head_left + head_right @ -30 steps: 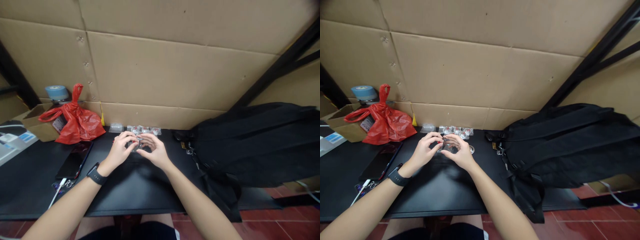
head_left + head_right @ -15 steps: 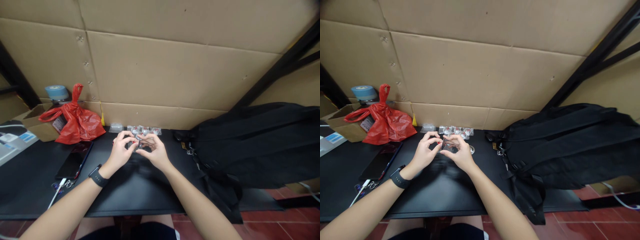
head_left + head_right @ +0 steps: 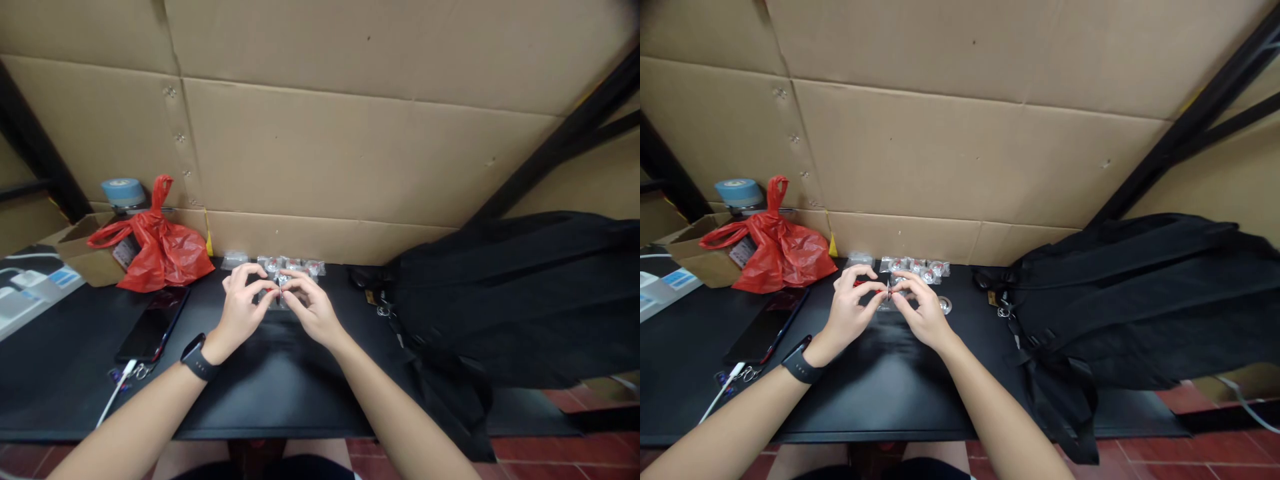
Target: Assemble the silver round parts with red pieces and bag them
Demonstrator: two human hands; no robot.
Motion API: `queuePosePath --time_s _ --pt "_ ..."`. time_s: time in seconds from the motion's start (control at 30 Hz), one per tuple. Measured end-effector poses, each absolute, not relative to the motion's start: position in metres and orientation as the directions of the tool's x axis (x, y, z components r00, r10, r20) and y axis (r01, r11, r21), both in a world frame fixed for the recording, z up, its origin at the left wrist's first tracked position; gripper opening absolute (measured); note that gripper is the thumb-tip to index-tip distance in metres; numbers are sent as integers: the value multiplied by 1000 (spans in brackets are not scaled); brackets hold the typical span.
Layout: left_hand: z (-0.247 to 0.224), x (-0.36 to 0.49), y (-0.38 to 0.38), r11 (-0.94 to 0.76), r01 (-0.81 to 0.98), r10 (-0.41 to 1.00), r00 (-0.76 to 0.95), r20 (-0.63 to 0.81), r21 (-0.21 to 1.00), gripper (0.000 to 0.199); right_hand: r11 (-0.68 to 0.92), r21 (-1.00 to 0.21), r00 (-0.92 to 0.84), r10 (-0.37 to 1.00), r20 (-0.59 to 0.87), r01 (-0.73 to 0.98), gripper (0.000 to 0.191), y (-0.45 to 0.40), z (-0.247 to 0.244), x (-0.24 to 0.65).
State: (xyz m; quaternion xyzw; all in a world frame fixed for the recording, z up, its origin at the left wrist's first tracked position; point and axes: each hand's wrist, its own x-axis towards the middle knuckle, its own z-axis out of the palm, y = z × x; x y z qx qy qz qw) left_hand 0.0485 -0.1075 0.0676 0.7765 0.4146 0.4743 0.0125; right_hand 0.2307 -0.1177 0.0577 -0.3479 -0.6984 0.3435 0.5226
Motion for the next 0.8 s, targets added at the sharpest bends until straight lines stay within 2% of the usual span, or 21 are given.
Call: queuePosePath --time_s 0.13,0.27,0.4,0.57,0.67,0.73,0.8 --pt "65 49 -107 -644 635 680 219 700 427 17 560 -797 -242 825 510 229 21 -119 65 231" --pt "67 47 -107 -691 530 694 296 657 491 26 614 -730 -253 789 560 298 20 -120 70 233" --pt "71 45 -107 -721 542 683 451 574 432 35 629 -706 -262 778 572 326 18 -120 73 237" --pt "73 39 -99 -714 594 695 534 482 370 32 633 -679 -215 770 601 372 15 -115 74 244" --pt "70 25 -82 -651 645 750 470 465 399 35 612 -637 -177 772 611 469 14 -106 70 253" --pt "66 11 -67 -535 734 819 329 470 419 32 559 -594 -146 788 599 579 13 -98 64 262" --pt "59 -4 -52 -444 819 848 252 467 364 30 475 -532 -130 818 560 701 13 -90 56 272"
